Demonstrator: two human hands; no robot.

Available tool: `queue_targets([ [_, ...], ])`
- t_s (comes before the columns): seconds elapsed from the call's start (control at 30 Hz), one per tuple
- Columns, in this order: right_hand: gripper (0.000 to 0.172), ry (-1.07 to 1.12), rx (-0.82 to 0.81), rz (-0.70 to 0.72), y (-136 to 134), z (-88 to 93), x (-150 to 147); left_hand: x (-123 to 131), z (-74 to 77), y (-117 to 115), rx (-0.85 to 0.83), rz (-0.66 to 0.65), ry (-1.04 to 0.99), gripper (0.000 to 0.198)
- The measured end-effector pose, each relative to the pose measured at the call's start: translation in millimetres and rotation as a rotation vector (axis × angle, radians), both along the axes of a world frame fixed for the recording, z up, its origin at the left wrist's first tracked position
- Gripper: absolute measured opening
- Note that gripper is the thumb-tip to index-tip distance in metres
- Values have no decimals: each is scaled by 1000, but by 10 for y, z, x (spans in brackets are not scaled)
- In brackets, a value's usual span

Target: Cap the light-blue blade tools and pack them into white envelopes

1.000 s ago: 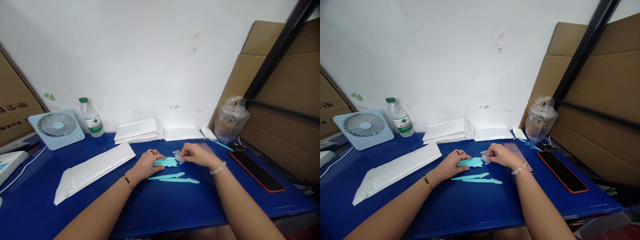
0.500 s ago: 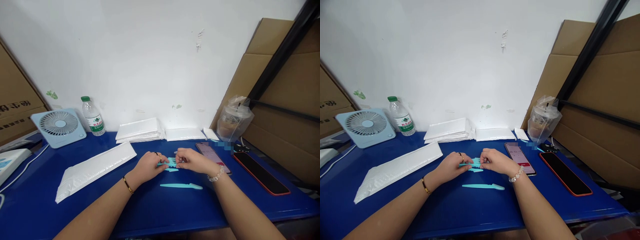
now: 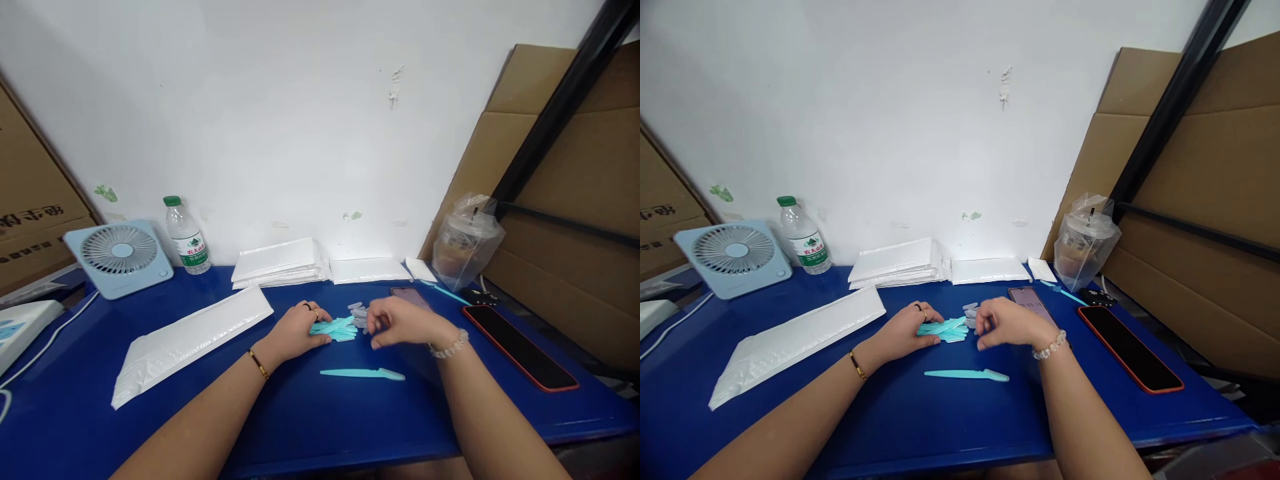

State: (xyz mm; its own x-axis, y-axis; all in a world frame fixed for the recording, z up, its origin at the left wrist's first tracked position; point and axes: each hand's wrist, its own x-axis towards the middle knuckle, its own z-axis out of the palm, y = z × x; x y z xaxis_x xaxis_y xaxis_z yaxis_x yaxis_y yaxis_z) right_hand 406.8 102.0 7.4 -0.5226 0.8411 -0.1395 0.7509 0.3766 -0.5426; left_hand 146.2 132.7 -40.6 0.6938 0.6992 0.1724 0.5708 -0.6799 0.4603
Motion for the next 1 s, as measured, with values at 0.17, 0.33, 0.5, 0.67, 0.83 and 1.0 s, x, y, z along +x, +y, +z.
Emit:
queue_targets([
  [0.17, 22, -311, -203, 75, -195, 31, -131, 15, -36, -5, 11, 8, -13, 30],
  [0.33, 9, -243, -84, 118, -186, -18, -186, 13, 38, -35, 67, 47, -18, 37],
  [0.5, 6, 42, -5, 77, -114, -55, -257, 8, 259, -148, 102, 137, -109, 33],
  [0.67, 18, 377, -33, -72, -44, -143, -349, -3, 313, -216, -23, 5, -29, 31],
  [0.83, 29, 573, -16, -215, 80, -205, -218, -62, 207, -103, -114, 116, -77, 35],
  [1.0, 36, 773, 34, -313, 135, -163, -149, -101, 158, -39, -220, 173, -209, 44],
])
